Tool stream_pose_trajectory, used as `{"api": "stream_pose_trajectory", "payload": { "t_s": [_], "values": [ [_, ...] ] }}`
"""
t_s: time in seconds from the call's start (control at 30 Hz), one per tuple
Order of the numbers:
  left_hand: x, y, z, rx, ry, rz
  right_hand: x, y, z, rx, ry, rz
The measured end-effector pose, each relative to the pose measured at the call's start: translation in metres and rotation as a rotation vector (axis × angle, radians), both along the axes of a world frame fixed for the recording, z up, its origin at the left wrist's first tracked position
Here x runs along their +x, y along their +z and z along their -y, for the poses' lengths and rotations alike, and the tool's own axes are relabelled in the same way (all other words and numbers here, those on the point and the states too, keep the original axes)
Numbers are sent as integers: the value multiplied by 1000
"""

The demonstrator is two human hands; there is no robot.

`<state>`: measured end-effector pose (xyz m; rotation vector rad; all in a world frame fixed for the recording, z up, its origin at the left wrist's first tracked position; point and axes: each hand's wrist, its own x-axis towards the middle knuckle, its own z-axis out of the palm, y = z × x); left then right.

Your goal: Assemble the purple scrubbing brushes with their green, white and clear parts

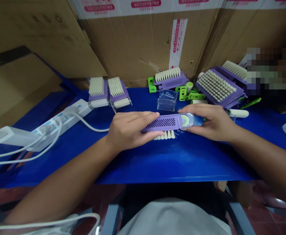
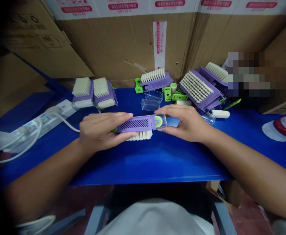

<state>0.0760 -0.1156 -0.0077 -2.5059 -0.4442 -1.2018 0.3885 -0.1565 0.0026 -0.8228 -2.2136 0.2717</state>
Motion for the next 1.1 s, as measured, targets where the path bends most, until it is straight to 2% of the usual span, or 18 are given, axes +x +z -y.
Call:
{"api": "stream_pose_trajectory", "payload": {
  "t_s": [1.1],
  "values": [
    [-1,1,1,-10,6,-2,0,0,0,6,-21,40]
  ]
}}
